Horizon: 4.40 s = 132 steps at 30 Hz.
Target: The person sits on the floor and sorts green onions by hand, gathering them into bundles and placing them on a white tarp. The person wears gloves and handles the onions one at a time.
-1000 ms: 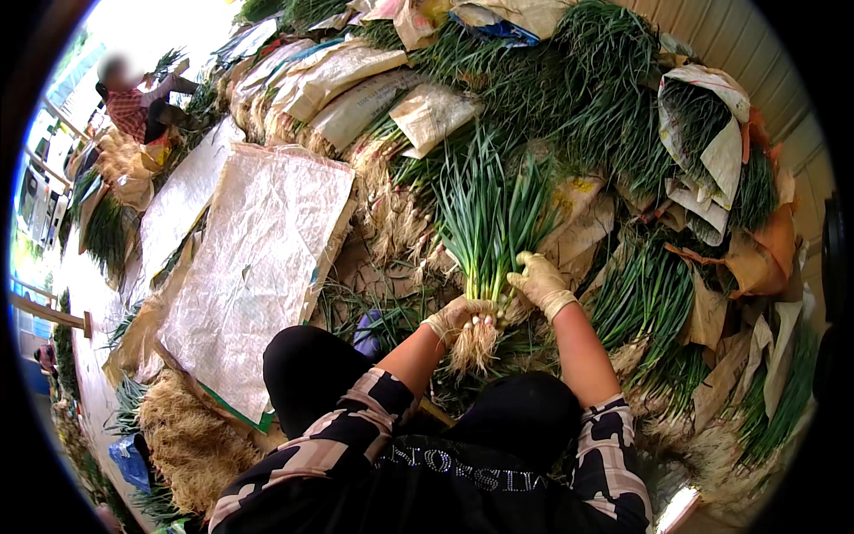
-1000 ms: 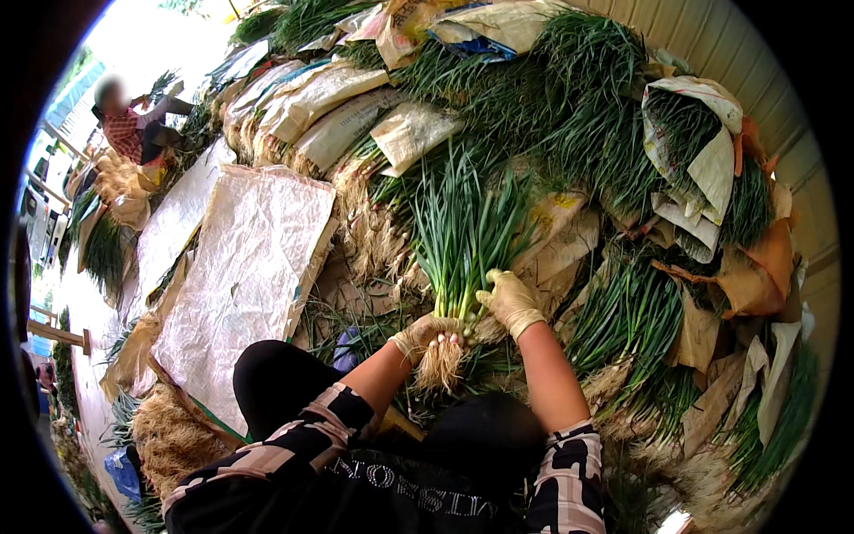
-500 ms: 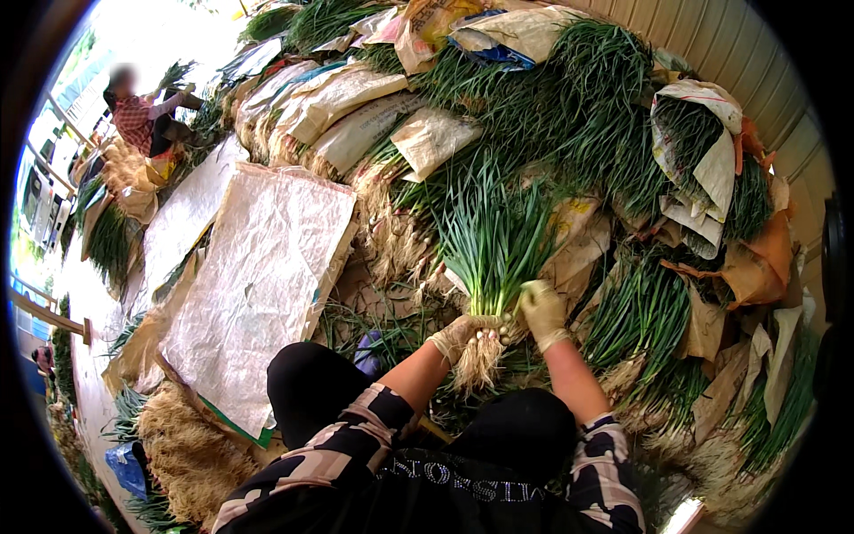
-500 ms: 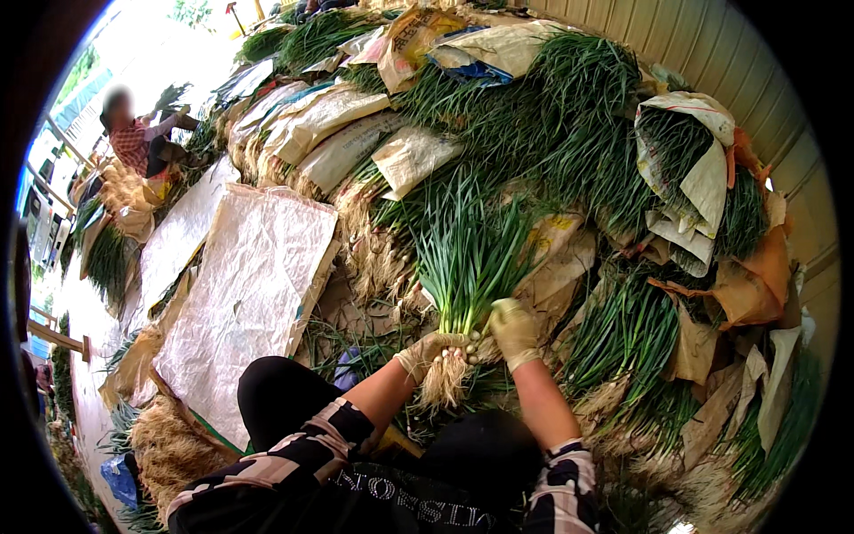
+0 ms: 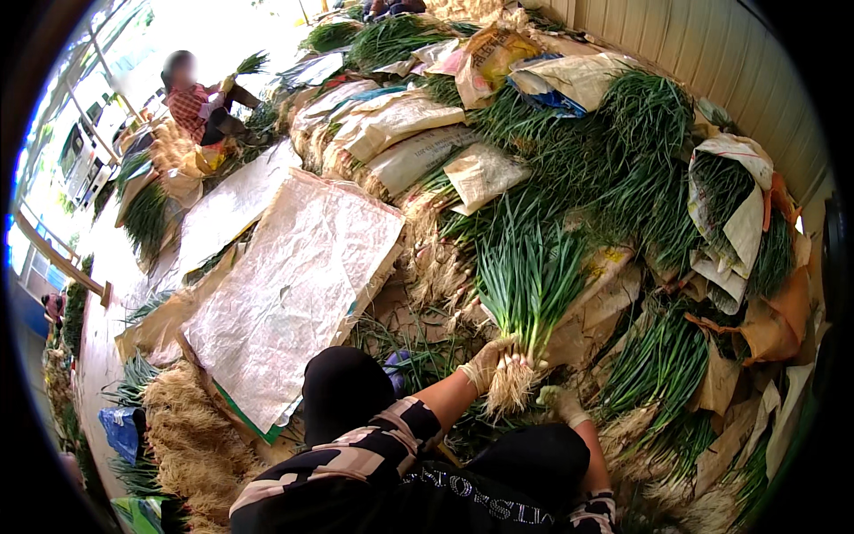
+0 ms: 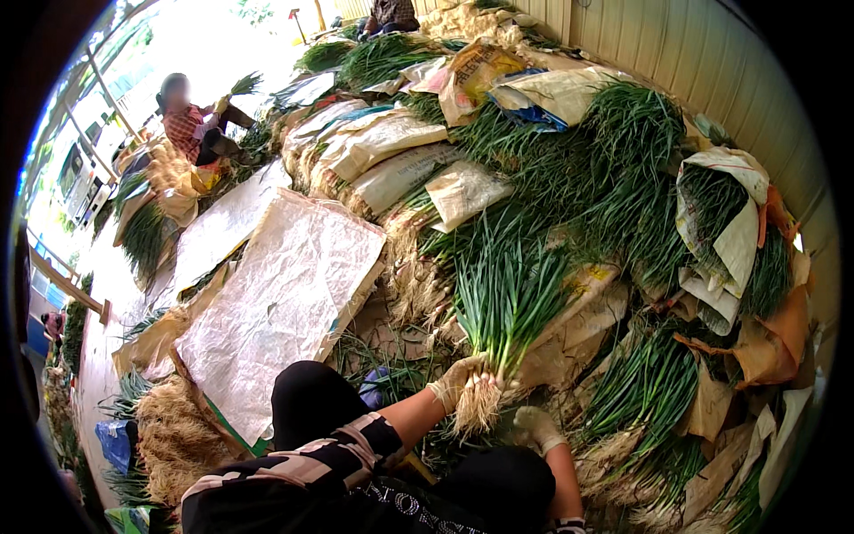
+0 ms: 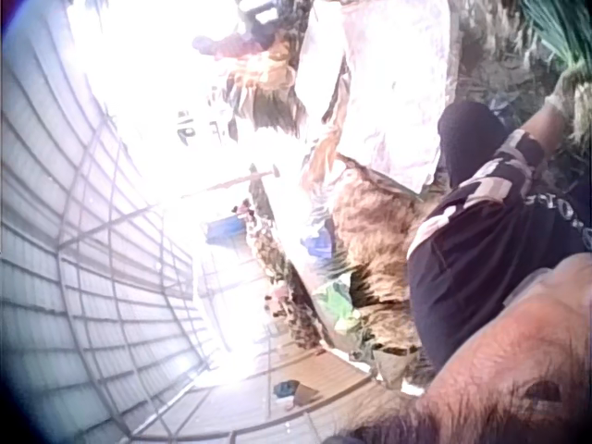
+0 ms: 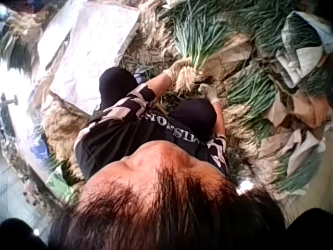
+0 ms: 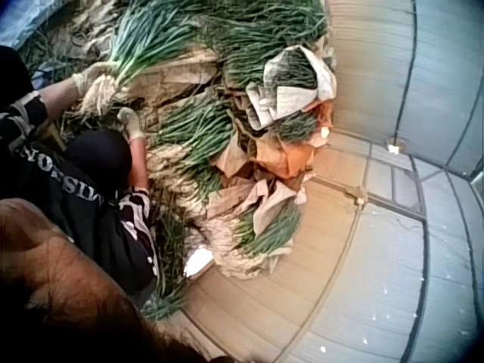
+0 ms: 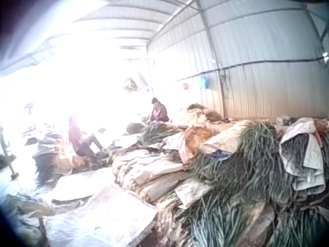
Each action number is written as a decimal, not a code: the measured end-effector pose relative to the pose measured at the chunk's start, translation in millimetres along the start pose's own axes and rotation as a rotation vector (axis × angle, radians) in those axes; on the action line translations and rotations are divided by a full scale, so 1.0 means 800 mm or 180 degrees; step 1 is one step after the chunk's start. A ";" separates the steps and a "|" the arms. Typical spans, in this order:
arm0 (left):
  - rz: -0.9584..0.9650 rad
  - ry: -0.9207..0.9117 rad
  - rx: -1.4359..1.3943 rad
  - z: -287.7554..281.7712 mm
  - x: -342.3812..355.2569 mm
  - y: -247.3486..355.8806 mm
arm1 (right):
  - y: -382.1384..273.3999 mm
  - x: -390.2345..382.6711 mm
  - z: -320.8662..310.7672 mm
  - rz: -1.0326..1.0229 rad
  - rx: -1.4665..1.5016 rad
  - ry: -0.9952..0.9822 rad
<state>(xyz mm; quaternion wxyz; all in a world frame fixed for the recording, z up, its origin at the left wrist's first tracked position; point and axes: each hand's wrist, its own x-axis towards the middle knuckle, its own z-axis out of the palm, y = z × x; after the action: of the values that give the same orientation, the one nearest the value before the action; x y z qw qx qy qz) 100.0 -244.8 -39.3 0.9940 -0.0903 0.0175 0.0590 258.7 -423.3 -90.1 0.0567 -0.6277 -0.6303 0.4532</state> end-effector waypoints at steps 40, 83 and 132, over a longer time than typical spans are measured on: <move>-0.2014 0.3008 0.5997 0.250 -0.026 0.169 | 0.056 -0.115 0.090 0.1685 0.2091 0.2680; -0.1748 0.2429 0.7349 0.213 -0.187 0.198 | -0.209 -0.057 -0.290 0.0838 -0.1716 0.3946; -0.1467 0.2348 0.7207 0.237 -0.271 0.204 | -0.293 -0.008 -0.301 0.0027 -0.1469 0.3569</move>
<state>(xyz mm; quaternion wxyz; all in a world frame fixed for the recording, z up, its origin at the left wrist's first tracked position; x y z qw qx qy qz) -129.9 -75.8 128.3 0.4329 0.8174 0.3248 -0.1972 240.4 -261.7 204.0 0.2407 -0.7695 -0.5839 -0.0948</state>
